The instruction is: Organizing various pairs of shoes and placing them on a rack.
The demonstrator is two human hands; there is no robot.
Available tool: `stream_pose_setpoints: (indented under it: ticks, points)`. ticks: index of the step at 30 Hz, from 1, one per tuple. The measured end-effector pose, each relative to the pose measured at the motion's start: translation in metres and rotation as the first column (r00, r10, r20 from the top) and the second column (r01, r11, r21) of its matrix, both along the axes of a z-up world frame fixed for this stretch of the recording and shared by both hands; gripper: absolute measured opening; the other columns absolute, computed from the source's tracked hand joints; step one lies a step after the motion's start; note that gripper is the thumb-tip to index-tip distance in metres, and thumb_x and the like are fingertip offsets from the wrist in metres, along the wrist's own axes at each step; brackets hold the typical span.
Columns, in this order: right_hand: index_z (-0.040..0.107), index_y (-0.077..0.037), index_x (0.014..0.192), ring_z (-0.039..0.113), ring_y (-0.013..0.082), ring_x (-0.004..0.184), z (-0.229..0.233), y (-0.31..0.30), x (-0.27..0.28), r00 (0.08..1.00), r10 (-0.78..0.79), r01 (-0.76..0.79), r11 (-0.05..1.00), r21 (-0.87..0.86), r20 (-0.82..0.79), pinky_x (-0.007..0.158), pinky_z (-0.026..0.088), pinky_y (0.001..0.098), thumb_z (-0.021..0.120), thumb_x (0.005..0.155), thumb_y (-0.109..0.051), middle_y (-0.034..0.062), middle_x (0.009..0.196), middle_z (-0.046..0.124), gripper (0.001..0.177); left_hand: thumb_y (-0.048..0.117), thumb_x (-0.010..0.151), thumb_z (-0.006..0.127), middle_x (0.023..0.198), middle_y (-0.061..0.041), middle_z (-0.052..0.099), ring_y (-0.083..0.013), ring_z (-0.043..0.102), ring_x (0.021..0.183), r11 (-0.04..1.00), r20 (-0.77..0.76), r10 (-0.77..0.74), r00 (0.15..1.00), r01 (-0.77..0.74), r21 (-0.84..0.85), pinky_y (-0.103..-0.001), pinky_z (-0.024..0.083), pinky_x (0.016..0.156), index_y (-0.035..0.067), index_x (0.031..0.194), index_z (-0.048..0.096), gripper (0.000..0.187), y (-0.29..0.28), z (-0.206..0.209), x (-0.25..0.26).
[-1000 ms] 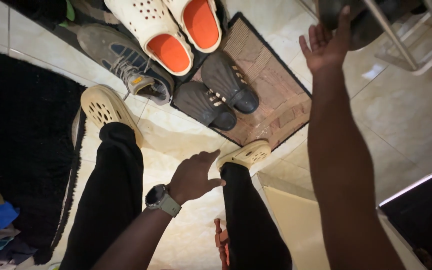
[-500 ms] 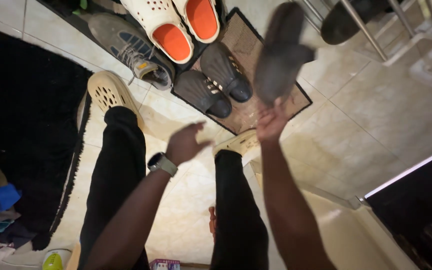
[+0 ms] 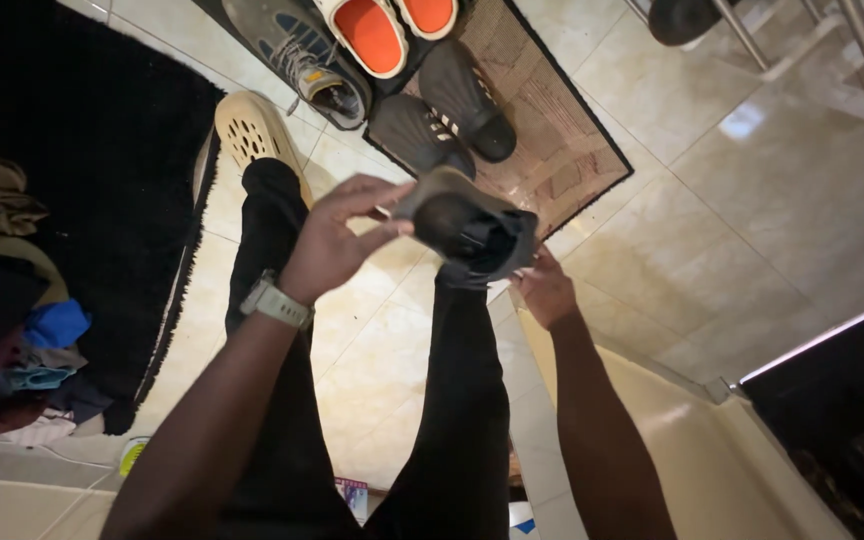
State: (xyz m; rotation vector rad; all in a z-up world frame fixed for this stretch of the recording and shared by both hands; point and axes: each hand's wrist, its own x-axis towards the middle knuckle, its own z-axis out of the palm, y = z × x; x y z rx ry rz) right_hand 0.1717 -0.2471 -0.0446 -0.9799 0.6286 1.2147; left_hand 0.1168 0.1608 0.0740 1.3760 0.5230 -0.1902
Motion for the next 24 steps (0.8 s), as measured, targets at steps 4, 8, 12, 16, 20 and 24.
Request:
stream_pose_setpoints:
  ticks: [4,8,12,16,20,24]
  points:
    - [0.045,-0.003,0.155,0.051,0.0285,0.141,0.004,-0.015,0.013,0.957,-0.273,0.287,0.939,0.187,-0.098,0.119,0.039,0.0419,0.054,0.09,-0.013,0.014,0.153,0.053,0.066,0.003,0.093,0.079,0.12,-0.005,0.065,-0.0134,0.066,0.108,0.99,-0.009,-0.023,1.0,0.022,-0.142,-0.027,0.06,0.098,0.012,0.136,0.069,0.045,-0.038,0.021,-0.004]
    - [0.052,-0.005,0.149,0.057,0.0298,0.134,0.007,-0.018,0.031,0.965,-0.26,0.261,0.965,-0.027,0.042,0.118,0.045,0.0468,0.042,0.109,-0.033,0.0131,0.147,0.057,0.05,0.001,0.091,0.079,0.124,-0.004,0.064,-0.013,0.067,0.108,0.973,0.049,0.023,0.999,-0.011,-0.231,-0.028,0.059,0.099,0.012,0.137,0.067,0.049,-0.074,0.037,0.002]
    - [0.059,-0.007,0.144,0.064,0.0308,0.127,0.01,-0.026,0.044,0.917,-0.383,0.371,0.921,-0.116,-0.107,0.11,0.052,0.0475,0.038,0.108,-0.042,0.0131,0.14,0.066,0.054,-0.001,0.094,0.077,0.126,-0.003,0.063,-0.0125,0.068,0.112,0.949,0.083,0.027,0.996,0.0,-0.315,-0.028,0.059,0.103,0.013,0.138,0.068,0.047,-0.103,0.046,0.006]
    - [0.061,-0.007,0.137,0.066,0.0321,0.12,-0.011,-0.05,0.046,0.89,-0.438,0.438,0.899,-0.03,-0.128,0.105,0.055,0.0472,0.041,0.108,-0.046,0.0141,0.132,0.068,0.053,-0.001,0.092,0.077,0.125,-0.005,0.064,-0.0122,0.067,0.108,0.953,0.042,-0.044,0.998,0.055,-0.299,-0.028,0.057,0.1,0.011,0.136,0.069,0.046,-0.113,0.053,0.011]
    - [0.063,-0.009,0.134,0.068,0.0287,0.114,-0.014,-0.057,0.048,0.924,-0.383,0.379,0.92,-0.101,-0.019,0.101,0.057,0.0438,0.044,0.108,-0.044,0.011,0.125,0.07,0.048,0.003,0.091,0.079,0.119,-0.006,0.069,-0.0129,0.07,0.101,0.962,0.049,-0.11,0.993,0.118,-0.246,-0.027,0.058,0.095,0.009,0.135,0.07,0.045,-0.109,0.057,0.01]
    - [0.063,-0.008,0.134,0.068,0.0248,0.114,-0.007,-0.046,0.05,0.954,-0.298,0.298,0.951,-0.078,0.018,0.103,0.056,0.0411,0.048,0.111,-0.039,0.008,0.124,0.07,0.041,0.008,0.097,0.072,0.128,-0.009,0.072,-0.0153,0.074,0.108,0.928,-0.032,-0.126,0.991,0.106,-0.358,-0.029,0.058,0.097,0.006,0.151,0.048,0.059,-0.099,0.06,0.007]
